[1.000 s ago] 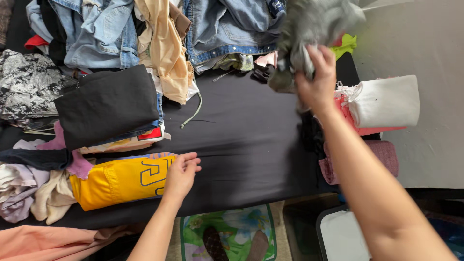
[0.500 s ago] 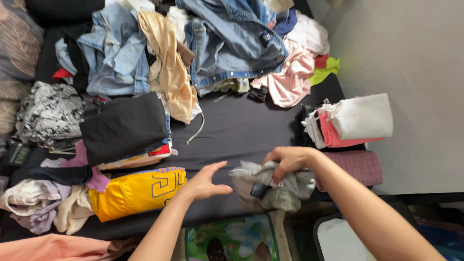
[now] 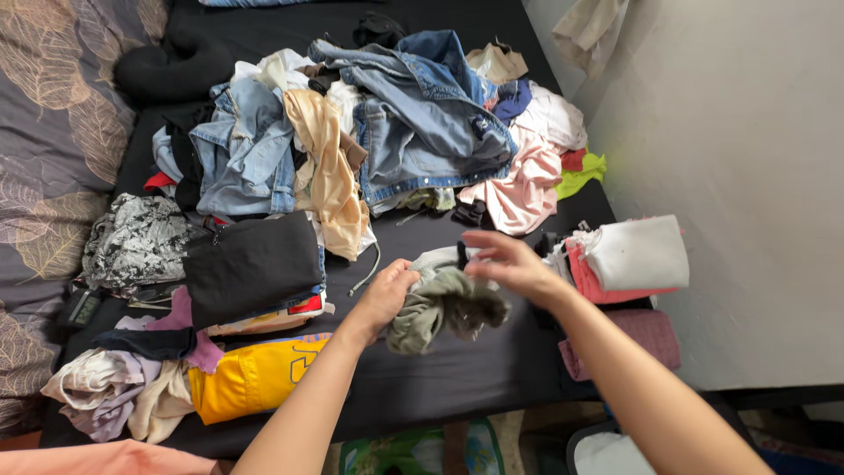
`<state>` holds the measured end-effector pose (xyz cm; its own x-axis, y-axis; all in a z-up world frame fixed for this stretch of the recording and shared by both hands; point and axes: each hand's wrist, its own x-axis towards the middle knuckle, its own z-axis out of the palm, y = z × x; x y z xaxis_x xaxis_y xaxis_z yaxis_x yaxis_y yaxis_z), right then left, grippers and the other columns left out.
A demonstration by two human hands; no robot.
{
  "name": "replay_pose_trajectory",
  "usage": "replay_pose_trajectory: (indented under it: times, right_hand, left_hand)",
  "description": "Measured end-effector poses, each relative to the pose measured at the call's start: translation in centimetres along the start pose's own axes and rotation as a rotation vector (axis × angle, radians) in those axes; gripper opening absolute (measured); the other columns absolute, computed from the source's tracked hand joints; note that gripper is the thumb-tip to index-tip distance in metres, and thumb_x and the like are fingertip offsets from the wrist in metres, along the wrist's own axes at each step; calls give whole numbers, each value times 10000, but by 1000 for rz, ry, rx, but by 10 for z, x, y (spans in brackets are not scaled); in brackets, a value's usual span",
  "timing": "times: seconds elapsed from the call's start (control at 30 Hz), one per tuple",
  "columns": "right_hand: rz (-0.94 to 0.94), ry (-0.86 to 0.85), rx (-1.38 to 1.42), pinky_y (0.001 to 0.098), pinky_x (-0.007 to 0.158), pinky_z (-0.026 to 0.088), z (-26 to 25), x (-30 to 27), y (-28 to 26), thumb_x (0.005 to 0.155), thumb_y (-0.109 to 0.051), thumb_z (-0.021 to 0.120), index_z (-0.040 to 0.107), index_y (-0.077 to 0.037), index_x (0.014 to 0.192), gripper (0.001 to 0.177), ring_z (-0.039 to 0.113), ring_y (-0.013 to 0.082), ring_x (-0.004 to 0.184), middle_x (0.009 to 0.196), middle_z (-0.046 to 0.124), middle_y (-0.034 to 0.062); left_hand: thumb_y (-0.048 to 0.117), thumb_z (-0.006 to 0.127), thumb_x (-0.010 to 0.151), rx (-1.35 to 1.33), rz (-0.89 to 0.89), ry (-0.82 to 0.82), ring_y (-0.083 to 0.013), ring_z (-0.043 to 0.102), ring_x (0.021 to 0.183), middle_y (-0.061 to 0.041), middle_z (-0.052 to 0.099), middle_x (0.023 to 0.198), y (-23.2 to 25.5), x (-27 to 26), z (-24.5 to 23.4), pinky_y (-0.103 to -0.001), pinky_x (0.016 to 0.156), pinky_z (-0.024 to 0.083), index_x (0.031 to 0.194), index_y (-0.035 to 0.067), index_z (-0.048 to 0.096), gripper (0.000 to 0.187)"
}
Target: The person folds a pink top, a pair of green shorts, and a pair of denim shorts on a bed. They then place the folded items into a drawer.
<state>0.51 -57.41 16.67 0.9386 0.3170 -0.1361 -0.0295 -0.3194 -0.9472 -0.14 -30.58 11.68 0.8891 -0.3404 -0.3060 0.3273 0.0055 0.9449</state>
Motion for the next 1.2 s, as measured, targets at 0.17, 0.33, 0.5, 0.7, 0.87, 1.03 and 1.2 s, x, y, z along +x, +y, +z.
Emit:
replay_pose_trajectory:
  times: [0.17,0.33,0.5,0.7,0.87,1.03,1.2]
  right_hand:
    - [-34,-186,5,327,964,539,40,1,-4,784,-211,811,589,-65,1356,631,651,155,1079,1175,687,52]
    - [10,-24,61,298,841,545,41,24,-13,914,-215,693,659,-19,1223,367,661,120,943,1036,736,51]
    - [15,189,-200,339,753,531,20,51,-37,873,-268,695,658,-38,1135,351,687,171,824,892,744,100]
    - [24,15,-393,365,693,533,7,53,-97,825,-338,743,742,-13,945,347,693,185,727,772,739,120]
    - [153,-191,-207,329,712,550,-32,37,-148,831,-372,750,775,-25,981,379,681,164,796,886,756,109]
    - [113,-204,583,394,892,586,-101,41,-162,865,-349,737,686,-7,1160,454,717,224,995,1116,728,132]
    - [-17,74,478,388,986,532,-126,80,-109,946,-387,724,558,-4,1313,556,650,238,1126,1236,655,147]
  left_hand:
    - [264,598,945,-280,-88,-70,-142,651,866,-52,704,963,15,15,-6,-317,783,547,1105,-16,669,330]
    - [328,633,933,-32,-48,269,-212,642,1015,-135,698,1133,38,36,-13,-348,883,521,1265,-6,627,472]
    - [368,817,775,476,319,556,-332,530,1306,-241,525,1402,40,46,-13,-404,1082,421,1430,-21,453,845]
    - [233,850,614,513,359,568,-375,436,1401,-253,479,1467,27,54,43,-421,1157,368,1525,12,338,1069]
    - [236,924,575,138,389,537,-327,494,1372,-225,401,1506,29,49,66,-382,1072,462,1539,13,215,1218]
    - [193,936,685,116,509,347,-286,510,1317,-225,527,1418,31,29,58,-375,1076,425,1459,-11,397,966]
    - [252,767,805,-363,50,115,-238,703,1034,-142,766,1099,37,38,50,-396,967,525,1185,-15,719,467]
